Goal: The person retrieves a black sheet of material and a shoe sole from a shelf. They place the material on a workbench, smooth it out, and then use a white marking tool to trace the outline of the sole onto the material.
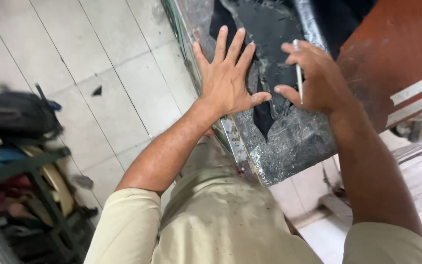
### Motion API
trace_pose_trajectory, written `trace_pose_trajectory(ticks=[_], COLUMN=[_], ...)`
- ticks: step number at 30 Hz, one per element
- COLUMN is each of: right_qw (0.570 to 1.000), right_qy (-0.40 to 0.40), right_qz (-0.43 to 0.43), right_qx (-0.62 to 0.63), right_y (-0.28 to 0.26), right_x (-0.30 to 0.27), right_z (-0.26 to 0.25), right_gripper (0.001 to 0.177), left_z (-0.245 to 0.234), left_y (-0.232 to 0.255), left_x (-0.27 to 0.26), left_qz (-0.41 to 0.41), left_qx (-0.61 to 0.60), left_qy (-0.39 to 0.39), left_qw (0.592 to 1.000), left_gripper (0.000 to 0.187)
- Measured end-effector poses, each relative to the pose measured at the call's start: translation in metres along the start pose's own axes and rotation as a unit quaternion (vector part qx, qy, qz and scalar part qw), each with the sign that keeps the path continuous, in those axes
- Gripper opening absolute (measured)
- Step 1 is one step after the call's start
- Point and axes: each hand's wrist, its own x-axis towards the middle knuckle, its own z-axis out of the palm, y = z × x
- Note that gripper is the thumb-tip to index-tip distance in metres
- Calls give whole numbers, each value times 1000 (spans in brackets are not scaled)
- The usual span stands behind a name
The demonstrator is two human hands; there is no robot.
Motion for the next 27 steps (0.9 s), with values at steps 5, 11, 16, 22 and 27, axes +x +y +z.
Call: trace_pose_trajectory(ticks=[5,11,16,22,27], right_qw=[998,994,991,986,979], right_qy=[-12,-7,4,-23,-82], right_qz=[-56,-103,-126,-152,-178], right_qx=[-5,-18,-43,-70,54], right_y=[9,16,32,53,67], right_x=[11,18,8,14,34], right_z=[-12,-18,-20,-28,-26], right_gripper=[58,60,62,74,79], left_z=[-9,3,-14,-24,-19], left_y=[3,7,24,34,36], left_x=[-2,5,23,26,22], left_qz=[-28,-43,-102,-140,-108], left_qx=[-8,-31,33,44,70], left_qy=[6,130,47,-70,-24], left_qw=[1000,990,993,987,991], left_gripper=[112,93,86,119,123])
